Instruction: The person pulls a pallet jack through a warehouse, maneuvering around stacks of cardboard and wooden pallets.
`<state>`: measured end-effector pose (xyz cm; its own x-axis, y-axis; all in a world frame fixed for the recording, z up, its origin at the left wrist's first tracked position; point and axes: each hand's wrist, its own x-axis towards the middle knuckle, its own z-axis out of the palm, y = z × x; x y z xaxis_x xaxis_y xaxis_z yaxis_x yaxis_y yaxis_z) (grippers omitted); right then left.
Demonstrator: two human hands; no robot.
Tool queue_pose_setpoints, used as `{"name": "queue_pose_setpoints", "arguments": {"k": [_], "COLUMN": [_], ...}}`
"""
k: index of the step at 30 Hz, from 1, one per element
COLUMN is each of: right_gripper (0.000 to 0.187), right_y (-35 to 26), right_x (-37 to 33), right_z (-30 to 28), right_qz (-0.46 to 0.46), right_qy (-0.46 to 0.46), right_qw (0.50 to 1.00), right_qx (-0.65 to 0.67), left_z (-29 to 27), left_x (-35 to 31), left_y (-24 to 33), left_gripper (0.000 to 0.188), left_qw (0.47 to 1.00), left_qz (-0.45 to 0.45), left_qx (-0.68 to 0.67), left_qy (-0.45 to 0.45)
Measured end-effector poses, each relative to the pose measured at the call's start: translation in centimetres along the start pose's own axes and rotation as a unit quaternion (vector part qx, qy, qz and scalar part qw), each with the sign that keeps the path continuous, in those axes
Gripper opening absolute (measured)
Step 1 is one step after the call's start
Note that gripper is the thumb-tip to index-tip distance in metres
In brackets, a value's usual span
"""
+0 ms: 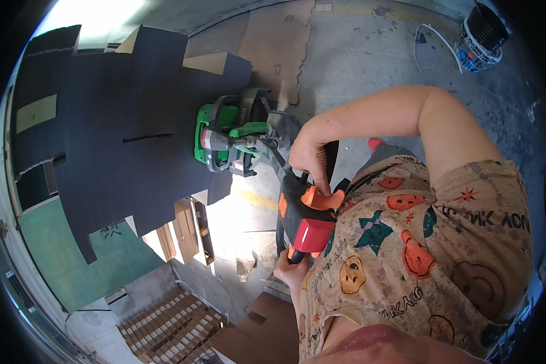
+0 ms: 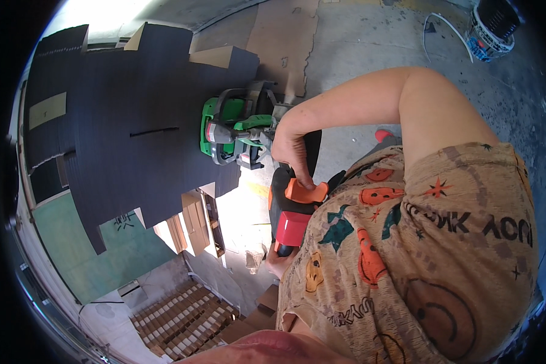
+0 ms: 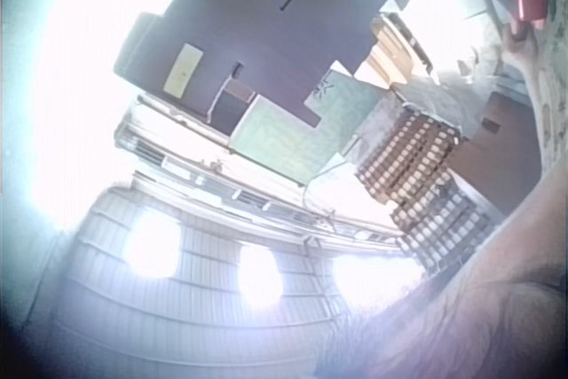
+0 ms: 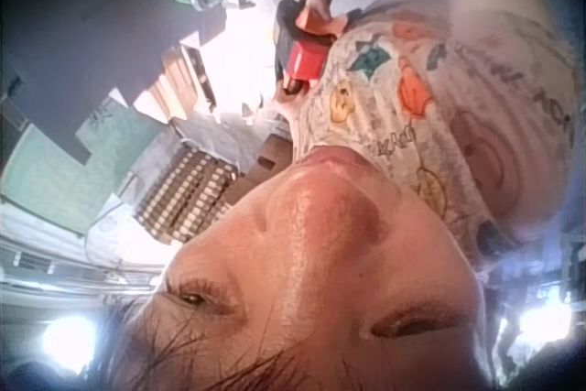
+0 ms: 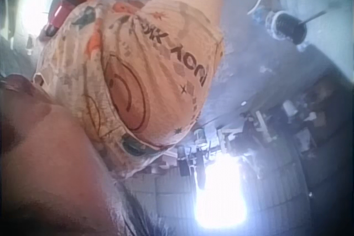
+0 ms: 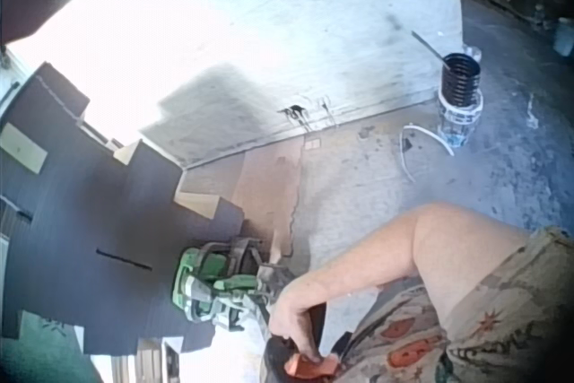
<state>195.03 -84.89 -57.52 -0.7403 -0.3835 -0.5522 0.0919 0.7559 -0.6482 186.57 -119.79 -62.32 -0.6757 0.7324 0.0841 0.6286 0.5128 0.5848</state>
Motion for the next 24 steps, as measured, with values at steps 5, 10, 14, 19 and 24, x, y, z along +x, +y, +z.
{"name": "queue_pose_setpoints", "arguments": {"k": [5, 10, 14, 19, 24], "right_gripper": [0.061, 0.061, 0.062, 0.062, 0.075], "right_y": [-0.2, 0.1, -0.1, 0.1, 0.8], "right_x": [-0.2, 0.1, 0.6, 0.4, -1.2], "right_z": [0.1, 0.5, 0.6, 0.2, -0.1], "right_qz": [-0.046, -0.039, -0.048, -0.055, 0.018], "right_qy": [0.043, 0.044, 0.055, 0.045, -0.005], "right_qw": [0.998, 0.998, 0.997, 0.997, 1.000], "right_qx": [-0.011, -0.021, -0.017, -0.020, -0.001], "left_z": [-0.7, -0.3, -0.6, -0.7, 0.9], "left_x": [-0.3, 0.0, -0.2, -0.1, 1.0], "left_y": [0.4, 0.2, -0.6, -0.2, 1.6], "left_gripper": [0.029, 0.029, 0.029, 0.029, 0.029], "left_qw": [1.000, 1.000, 1.000, 1.000, 1.000], "left_qz": [-0.007, -0.004, -0.003, -0.006, 0.013], "left_qx": [0.015, 0.011, 0.005, 0.019, -0.007], "left_qy": [0.001, -0.001, 0.001, -0.003, -0.005]}}
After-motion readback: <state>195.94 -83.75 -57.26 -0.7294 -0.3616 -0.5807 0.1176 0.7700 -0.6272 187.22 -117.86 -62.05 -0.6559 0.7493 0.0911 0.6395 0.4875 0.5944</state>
